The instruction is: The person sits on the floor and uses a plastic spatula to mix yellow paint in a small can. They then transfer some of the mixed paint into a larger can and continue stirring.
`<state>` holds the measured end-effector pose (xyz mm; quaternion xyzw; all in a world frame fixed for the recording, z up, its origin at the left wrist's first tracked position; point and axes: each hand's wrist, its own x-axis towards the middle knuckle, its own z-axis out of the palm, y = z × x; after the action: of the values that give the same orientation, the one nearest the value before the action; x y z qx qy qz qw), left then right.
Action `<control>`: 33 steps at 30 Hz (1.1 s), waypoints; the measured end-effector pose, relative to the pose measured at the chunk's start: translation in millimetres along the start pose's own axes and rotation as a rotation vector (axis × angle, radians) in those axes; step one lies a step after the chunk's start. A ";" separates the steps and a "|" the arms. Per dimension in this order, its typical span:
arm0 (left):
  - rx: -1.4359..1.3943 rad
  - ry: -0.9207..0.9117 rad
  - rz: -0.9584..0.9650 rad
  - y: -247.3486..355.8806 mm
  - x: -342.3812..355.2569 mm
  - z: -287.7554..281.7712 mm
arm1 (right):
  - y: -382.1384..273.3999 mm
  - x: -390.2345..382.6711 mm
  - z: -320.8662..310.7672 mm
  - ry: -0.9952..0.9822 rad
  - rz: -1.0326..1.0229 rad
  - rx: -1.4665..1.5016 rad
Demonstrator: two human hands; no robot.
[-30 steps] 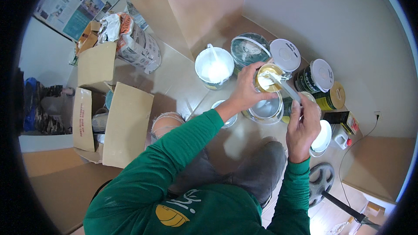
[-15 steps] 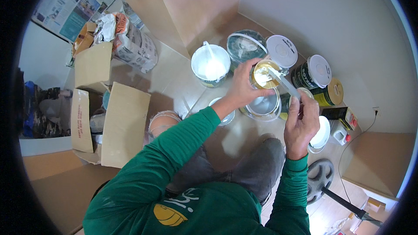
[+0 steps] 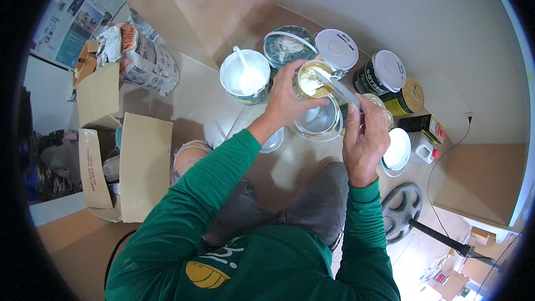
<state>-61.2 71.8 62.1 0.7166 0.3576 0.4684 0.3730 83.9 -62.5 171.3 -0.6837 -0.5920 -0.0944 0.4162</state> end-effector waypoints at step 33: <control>0.067 0.006 0.069 -9.0 4.4 1.5 | 4.2 1.8 0.5 0.004 -0.002 -0.021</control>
<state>-59.9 79.5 55.6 0.7393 0.3494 0.4709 0.3312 87.9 -60.6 170.1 -0.6871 -0.5909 -0.1025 0.4101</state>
